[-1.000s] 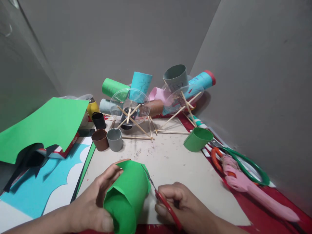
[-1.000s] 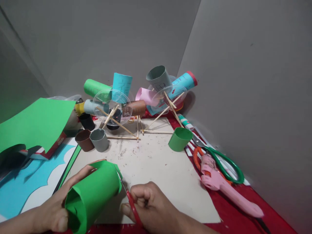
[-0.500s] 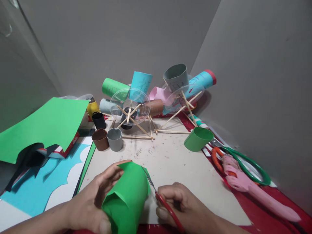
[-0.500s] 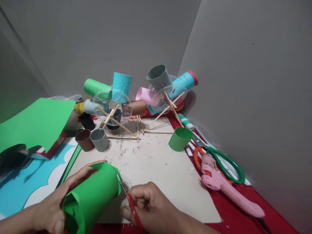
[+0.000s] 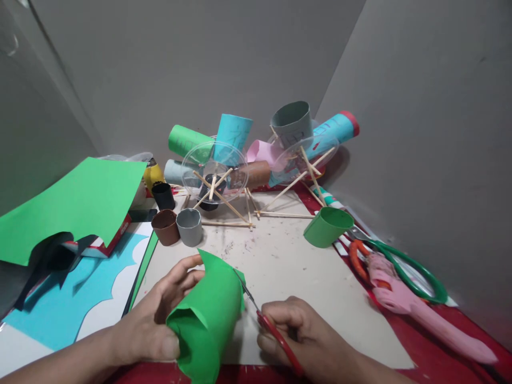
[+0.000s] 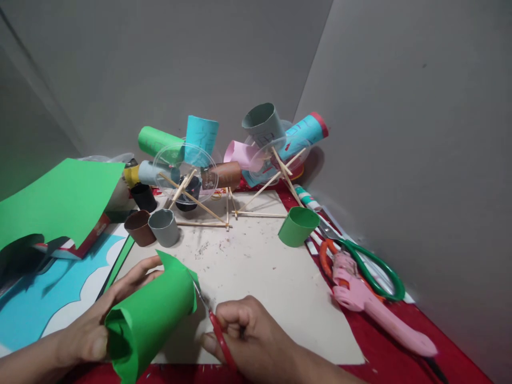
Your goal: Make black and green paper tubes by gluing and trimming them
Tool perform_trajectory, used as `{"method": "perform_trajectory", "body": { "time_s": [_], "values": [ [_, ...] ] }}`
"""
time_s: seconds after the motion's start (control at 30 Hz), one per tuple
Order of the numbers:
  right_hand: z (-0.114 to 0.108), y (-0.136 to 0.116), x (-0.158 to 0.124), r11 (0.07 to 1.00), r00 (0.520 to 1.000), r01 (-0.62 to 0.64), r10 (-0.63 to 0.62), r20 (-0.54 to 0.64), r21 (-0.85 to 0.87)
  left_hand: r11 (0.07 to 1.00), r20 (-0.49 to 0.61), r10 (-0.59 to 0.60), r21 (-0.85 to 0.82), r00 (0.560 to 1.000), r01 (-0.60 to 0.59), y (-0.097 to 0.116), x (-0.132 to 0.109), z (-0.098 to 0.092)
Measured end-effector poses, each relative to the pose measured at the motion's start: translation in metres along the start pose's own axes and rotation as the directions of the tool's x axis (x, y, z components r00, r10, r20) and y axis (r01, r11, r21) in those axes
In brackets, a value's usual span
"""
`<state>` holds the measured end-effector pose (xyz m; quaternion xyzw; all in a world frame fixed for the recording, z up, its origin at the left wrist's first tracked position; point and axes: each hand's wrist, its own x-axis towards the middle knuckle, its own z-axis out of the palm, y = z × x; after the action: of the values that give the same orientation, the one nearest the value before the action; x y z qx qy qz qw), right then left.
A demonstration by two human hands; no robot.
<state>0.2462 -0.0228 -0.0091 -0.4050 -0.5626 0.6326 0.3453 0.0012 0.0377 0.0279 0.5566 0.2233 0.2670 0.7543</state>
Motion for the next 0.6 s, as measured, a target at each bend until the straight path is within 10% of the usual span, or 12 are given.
{"method": "perform_trajectory", "body": {
  "time_s": [0.6],
  "values": [
    [0.000, -0.005, 0.001, 0.999, 0.999, -0.034, 0.034, 0.007, -0.039, 0.999, 0.073, 0.050, -0.012, 0.996, -0.050, -0.010, -0.006, -0.010]
  ]
}}
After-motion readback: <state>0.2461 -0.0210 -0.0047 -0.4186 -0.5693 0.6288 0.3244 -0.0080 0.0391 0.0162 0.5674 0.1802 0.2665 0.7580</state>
